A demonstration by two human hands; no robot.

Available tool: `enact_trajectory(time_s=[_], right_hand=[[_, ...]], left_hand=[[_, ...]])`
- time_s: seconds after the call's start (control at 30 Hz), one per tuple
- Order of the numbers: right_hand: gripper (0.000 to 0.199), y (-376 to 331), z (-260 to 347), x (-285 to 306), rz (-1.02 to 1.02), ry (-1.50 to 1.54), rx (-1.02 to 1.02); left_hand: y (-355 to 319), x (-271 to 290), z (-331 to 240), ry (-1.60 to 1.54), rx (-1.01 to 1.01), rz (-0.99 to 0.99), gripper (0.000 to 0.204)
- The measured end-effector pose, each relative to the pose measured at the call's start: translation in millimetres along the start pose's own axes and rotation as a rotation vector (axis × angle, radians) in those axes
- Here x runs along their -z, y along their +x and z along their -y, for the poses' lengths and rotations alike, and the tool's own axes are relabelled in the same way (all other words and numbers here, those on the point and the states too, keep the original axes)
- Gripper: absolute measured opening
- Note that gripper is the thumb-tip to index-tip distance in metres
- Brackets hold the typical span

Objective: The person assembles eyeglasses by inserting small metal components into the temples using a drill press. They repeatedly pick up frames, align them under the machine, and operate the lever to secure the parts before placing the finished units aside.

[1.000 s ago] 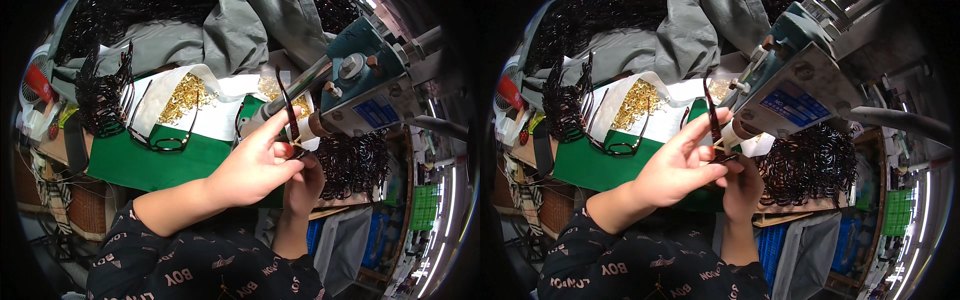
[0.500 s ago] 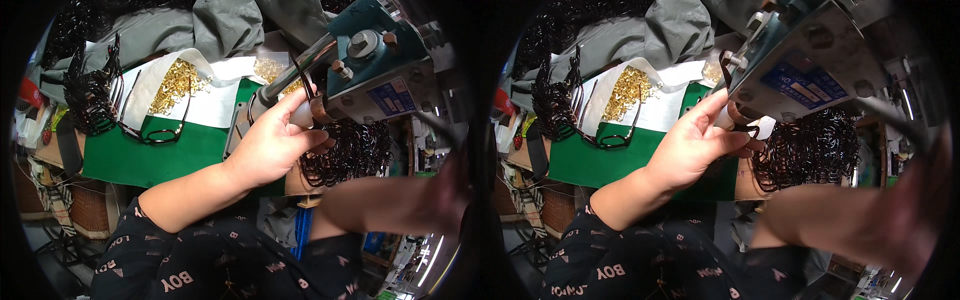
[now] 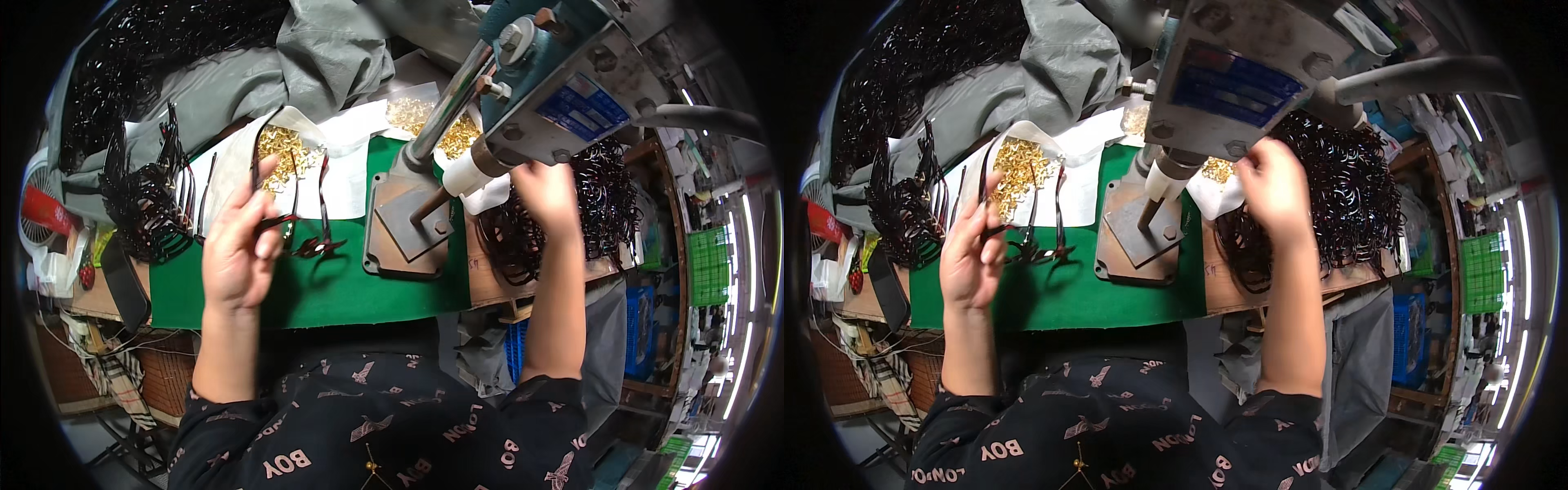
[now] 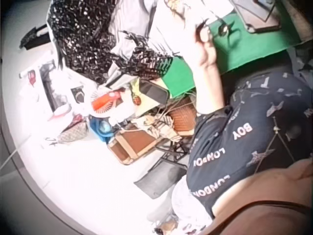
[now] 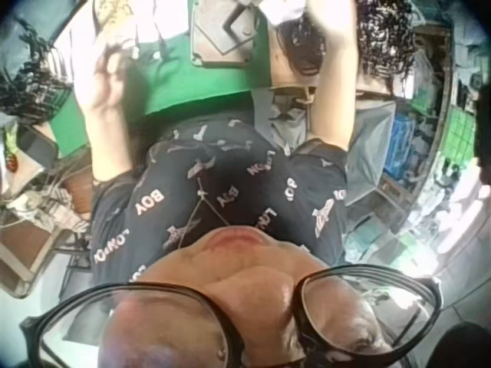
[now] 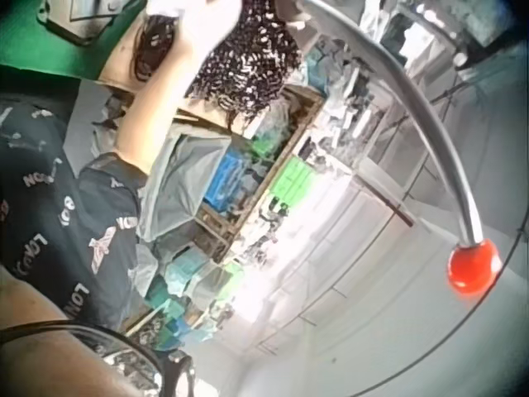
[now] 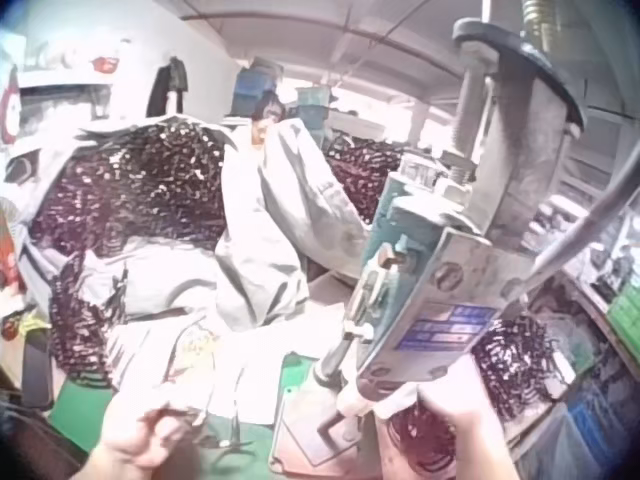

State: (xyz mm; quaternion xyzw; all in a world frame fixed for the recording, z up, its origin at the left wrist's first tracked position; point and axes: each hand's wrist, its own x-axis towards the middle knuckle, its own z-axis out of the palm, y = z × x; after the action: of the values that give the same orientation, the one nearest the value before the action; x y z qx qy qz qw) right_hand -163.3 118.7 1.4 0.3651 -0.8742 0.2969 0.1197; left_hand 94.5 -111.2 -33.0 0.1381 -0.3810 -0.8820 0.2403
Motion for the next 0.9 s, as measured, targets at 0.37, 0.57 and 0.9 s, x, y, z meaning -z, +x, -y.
enact_trajectory(time_s=[0.37, 0.57, 0.9], right_hand=[[0.027, 8, -72, -108, 0.193, -0.597, 0.315], [0.033, 14, -41, -81, 0.094, -0.420, 0.354], [0.006, 16, -115, -88, 0.093, 0.375, -0.079]], left_hand=[[-15, 24, -3, 1.696, -0.714, -0.199, 0.060], [-10, 17, 32, 2.135, -0.482, 0.317, 0.040], [-20, 41, 13, 1.598, -0.707, 0.411, 0.028]])
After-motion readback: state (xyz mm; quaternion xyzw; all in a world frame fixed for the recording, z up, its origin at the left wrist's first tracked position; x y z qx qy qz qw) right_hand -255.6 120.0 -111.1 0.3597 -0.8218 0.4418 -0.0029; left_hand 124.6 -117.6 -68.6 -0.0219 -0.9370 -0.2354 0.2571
